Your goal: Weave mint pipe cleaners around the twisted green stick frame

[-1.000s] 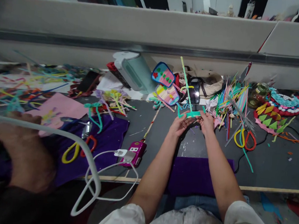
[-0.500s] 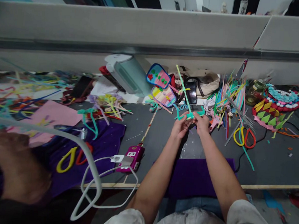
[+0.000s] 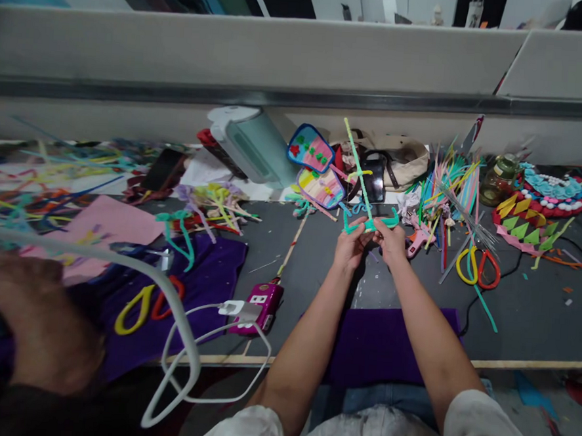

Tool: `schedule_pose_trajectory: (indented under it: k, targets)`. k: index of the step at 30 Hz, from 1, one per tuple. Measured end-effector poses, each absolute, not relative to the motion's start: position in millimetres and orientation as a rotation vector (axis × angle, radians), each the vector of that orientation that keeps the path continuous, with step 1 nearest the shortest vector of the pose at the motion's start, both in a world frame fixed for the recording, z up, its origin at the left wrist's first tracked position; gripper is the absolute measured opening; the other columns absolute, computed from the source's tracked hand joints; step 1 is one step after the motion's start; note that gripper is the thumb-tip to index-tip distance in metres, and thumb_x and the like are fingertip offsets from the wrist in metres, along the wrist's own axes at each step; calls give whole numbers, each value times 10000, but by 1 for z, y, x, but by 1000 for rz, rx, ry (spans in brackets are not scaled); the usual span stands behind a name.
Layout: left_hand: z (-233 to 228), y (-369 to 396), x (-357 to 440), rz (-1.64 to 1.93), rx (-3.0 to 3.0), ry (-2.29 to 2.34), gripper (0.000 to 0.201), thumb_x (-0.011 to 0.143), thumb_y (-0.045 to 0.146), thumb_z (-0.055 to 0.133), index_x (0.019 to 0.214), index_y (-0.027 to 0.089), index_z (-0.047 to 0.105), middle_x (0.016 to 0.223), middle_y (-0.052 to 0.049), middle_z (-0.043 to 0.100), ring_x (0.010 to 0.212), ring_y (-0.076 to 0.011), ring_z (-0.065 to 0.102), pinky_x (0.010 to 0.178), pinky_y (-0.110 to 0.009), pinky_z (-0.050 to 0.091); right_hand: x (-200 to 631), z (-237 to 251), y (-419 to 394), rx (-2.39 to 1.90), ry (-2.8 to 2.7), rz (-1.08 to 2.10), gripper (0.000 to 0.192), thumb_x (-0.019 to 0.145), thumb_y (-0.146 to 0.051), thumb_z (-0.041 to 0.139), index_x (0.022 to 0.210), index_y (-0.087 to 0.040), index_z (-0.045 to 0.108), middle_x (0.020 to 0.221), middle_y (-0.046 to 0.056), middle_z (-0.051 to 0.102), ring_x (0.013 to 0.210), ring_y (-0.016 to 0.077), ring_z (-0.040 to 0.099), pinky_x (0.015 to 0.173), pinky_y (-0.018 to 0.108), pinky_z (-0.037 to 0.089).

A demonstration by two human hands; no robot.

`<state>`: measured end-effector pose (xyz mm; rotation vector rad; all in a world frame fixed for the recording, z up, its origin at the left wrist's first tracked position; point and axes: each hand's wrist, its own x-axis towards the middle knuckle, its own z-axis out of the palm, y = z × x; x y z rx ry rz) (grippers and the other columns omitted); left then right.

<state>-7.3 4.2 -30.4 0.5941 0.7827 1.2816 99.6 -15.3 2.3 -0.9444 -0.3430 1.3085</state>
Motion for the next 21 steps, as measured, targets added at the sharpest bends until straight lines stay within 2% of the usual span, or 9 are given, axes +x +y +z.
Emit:
schedule_pose_trajectory:
  k: [4, 13, 21]
  targets:
    - [-30, 3, -4, 1318, 608, 812, 388, 664, 266, 888, 998, 160, 722, 878, -29, 772, 760, -129, 719, 784, -247, 557, 97, 2, -16, -947, -351, 1319, 334, 526, -292, 893, 757, -168, 686, 578, -64, 638, 475, 45, 508, 431, 159, 439]
    - [-31, 2, -2, 1242, 656, 752, 459, 641, 312, 921, 1025, 165, 718, 875, -31, 766, 788, -150, 735, 863, -299, 565, 100, 3, -14, -972, -377, 1245, 312, 517, -281, 883, 708, -158, 669, 548, -64, 600, 457, 39, 462, 404, 165, 355]
    - [-28, 2, -1, 1239, 596, 779, 429, 678, 278, 894, 1047, 150, 717, 858, -40, 767, 729, -152, 734, 776, -277, 586, 100, 4, -13, -986, -396, 1195, 299, 513, -276, 875, 700, -152, 677, 543, -61, 603, 437, 43, 460, 388, 180, 353]
